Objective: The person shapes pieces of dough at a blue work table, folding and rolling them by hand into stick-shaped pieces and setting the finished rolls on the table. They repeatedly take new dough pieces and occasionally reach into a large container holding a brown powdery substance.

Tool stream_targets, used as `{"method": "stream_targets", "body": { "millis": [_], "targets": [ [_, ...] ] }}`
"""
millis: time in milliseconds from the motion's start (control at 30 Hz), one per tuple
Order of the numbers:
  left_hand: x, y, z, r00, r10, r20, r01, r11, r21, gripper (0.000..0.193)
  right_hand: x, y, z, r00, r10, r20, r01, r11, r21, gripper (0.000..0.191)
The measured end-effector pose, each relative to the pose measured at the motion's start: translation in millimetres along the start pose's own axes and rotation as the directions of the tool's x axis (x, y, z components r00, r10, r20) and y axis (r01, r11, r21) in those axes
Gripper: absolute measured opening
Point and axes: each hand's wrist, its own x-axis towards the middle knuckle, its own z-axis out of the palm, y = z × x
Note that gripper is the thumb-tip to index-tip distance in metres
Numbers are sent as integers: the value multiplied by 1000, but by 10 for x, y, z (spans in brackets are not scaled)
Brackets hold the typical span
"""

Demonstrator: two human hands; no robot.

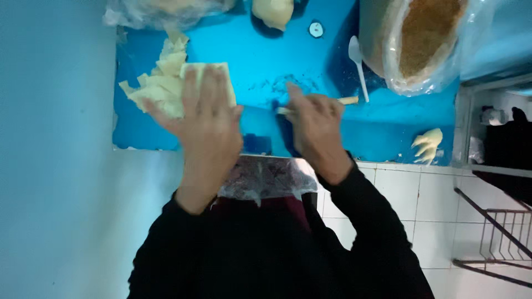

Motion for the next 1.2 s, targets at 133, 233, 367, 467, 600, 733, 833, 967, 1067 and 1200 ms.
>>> {"method": "stream_targets", "body": {
  "millis": [133, 233, 367, 467, 600, 733, 833, 967, 1067, 1200],
  "targets": [
    [-82, -272, -118, 996, -74, -41, 72, 997, -34, 44, -291, 484, -328, 996, 88, -15, -89, 993, -83, 57],
    [-150, -271, -82, 996, -80, -34, 78, 996, -45, 40, -439, 669, -358, 993, 115, 39, -106, 975, -197, 60],
    [-183, -242, -14, 995, -67, -75, 63, 996, -55, 34, -517, 668, -391, 995, 69, 72, -49, 967, -249, 66],
    [-173, -279, -9, 986, -137, -91, 130, 988, -81, 33, -588, 609, -482, 967, 214, 139, -176, 954, -242, 68],
    [-159, -284, 23, 988, -148, -37, 137, 969, -205, 41, -601, 507, -534, 966, 235, 106, -191, 929, -318, 74],
    [-167, -229, 124, 978, -192, -86, 169, 960, -225, 40, -268, 177, -413, 989, 150, -8, -148, 962, -229, 70],
    [-183, -248, 163, 974, -211, -82, 176, 934, -310, 40, 179, -282, -135, 996, -58, -74, 67, 989, 132, 62],
    [-165, -328, 170, 968, -230, -99, 150, 851, -504, 39, 677, -800, 406, 990, 90, 113, -141, 773, 618, 73],
    [-159, -365, 153, 967, -255, -21, 195, 787, -585, 37, 863, -804, 724, 988, 130, 84, -154, 763, 628, 66],
    [-138, -351, 166, 960, -281, 20, 222, 709, -670, 39, 871, -569, 849, 972, 205, 113, -218, 620, 754, 65]
  ]
}}
